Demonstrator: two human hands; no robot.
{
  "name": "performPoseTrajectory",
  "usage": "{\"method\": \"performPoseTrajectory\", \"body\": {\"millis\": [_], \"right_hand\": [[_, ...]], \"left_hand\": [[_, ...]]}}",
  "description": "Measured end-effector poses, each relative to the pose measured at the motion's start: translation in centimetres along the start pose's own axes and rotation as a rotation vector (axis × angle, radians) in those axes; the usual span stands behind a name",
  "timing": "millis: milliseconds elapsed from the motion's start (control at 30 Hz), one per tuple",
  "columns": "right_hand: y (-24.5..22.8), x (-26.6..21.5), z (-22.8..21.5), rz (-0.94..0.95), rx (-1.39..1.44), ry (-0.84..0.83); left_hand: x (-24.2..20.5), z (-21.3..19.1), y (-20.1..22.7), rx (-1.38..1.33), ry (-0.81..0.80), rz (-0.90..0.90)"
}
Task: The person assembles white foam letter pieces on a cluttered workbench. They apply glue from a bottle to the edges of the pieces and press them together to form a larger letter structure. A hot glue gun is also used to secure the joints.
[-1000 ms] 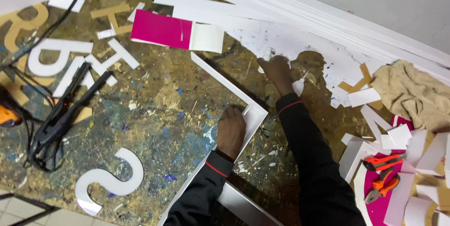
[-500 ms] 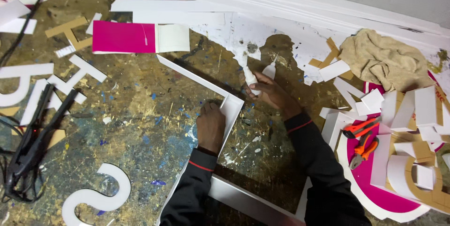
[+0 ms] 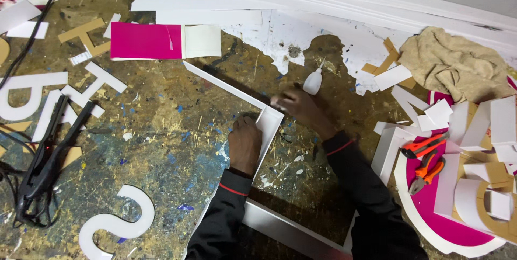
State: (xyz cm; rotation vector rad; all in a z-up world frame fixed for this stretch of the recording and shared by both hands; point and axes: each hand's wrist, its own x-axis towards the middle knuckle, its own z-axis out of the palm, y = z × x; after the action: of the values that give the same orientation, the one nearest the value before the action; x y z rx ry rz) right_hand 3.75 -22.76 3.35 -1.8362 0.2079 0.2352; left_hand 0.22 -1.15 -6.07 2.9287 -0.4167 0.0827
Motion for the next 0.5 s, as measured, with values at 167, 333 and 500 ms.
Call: {"method": "performPoseTrajectory", "body": {"millis": [167,333,500], "right_hand": [[1.6,0.3,1.0,-0.242,-0.522,0.057],[0.6,-0.1,1.5,-0.293,-0.546,0.060],[2.4,0.9,1.0,-0.303,-0.511,0.084]], "left_hand": [[-0.1,1.7,-0.2,0.058,0.105,0.017],[-0.1,2.0,-0.3,0.049,0.113,0.013],[0.3,2.8,-0.6,0.006,0.054,0.008]]}}
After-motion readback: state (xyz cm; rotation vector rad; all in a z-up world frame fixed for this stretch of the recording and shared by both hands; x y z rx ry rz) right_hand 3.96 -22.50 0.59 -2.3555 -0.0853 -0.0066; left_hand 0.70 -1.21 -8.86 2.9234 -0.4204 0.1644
